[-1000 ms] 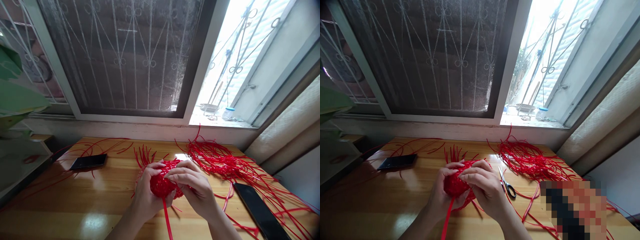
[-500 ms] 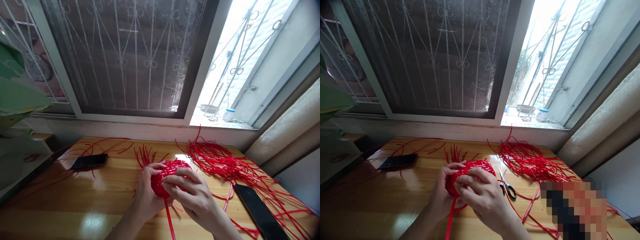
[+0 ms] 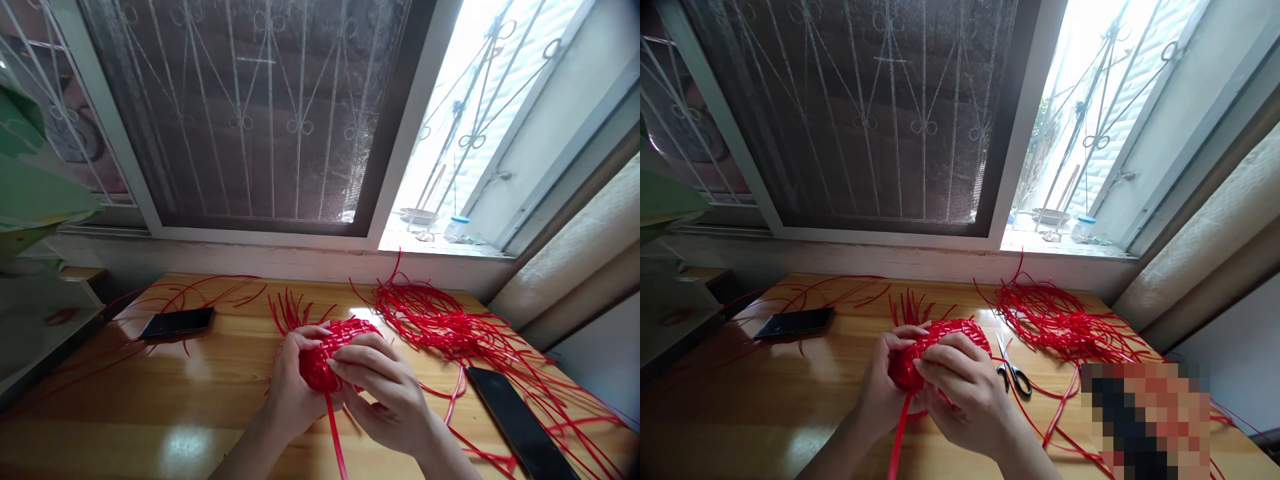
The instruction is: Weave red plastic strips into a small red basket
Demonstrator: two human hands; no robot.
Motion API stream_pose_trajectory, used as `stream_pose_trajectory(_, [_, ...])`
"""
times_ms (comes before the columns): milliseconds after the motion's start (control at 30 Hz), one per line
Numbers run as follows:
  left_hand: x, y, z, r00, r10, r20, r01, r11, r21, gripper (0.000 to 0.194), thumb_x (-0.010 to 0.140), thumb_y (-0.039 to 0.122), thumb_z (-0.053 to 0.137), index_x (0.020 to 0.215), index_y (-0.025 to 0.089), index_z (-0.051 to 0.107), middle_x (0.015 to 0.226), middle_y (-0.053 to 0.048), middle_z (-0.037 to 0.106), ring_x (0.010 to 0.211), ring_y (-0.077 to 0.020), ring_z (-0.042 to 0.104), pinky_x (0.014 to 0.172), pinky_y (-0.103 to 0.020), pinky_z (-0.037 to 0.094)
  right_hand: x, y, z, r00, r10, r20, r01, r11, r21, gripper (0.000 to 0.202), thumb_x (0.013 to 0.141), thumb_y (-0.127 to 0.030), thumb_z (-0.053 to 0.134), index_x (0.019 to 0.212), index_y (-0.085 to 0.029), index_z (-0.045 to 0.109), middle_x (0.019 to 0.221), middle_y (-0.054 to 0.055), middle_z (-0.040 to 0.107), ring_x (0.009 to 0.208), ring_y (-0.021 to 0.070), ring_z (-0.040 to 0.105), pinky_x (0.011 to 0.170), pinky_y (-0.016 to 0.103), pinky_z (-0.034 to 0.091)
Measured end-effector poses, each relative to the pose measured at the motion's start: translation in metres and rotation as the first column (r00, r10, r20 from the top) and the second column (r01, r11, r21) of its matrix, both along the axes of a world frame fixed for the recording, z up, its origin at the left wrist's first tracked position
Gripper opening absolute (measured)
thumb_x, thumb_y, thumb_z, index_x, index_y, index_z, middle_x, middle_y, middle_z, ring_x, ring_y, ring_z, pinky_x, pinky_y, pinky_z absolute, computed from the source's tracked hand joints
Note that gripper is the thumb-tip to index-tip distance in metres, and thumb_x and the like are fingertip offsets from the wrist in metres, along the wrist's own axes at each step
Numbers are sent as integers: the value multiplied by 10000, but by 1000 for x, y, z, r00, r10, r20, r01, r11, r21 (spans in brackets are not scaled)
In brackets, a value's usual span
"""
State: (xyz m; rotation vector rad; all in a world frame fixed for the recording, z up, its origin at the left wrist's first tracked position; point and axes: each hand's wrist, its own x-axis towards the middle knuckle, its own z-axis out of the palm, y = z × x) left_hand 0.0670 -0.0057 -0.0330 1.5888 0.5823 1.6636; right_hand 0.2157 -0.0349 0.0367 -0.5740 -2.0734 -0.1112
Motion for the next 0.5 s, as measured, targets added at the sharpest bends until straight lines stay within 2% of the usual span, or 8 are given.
stream_pose_trajectory(133, [-1, 0, 3, 1000, -8, 13, 8, 1000, 20, 584, 587, 115, 853, 1032, 257, 501, 1183, -56, 616, 1198, -308, 611, 989, -469, 513, -2, 0, -4, 998, -54, -12, 54, 998, -27, 357, 795, 8, 539, 1084, -178, 639, 978, 72, 697, 846, 182, 569, 725, 329, 545])
stream_pose_trajectory(300, [-3, -3, 7, 1000, -18, -6, 18, 1000, -23, 665, 608, 116, 843, 1156, 259, 496, 1225, -87, 611, 1202, -302, 605, 998, -450, 511, -2, -1, 4, 995, -95, 35, 96, 995, -41, 343, 805, 9, 517, 1063, -174, 648, 994, 74, 692, 851, 192, 556, 726, 330, 530])
stream_pose_trajectory(400, [-3, -3, 5, 999, -28, -30, 27, 999, -26, 676, 623, 131, 837, 1187, 269, 491, 1245, -88, 599, 1234, -309, 580, 1023, -456, 495, 3, -3, 13, 997, -27, 79, 40, 985, -168, 362, 829, -50, 495, 1125, -186, 653, 1043, 73, 680, 895, 197, 565, 762, 338, 519])
stream_pose_trajectory(500, [0, -3, -1, 1000, -11, -15, 10, 1000, -17, 816, 590, 164, 859, 1259, 312, 414, 1209, -60, 621, 1201, -299, 602, 1023, -466, 499, 7, 2, 21, 1000, -4, 5, 5, 933, -359, 330, 961, -149, 386, 1083, -237, 680, 1028, 48, 672, 925, 166, 591, 816, 317, 495])
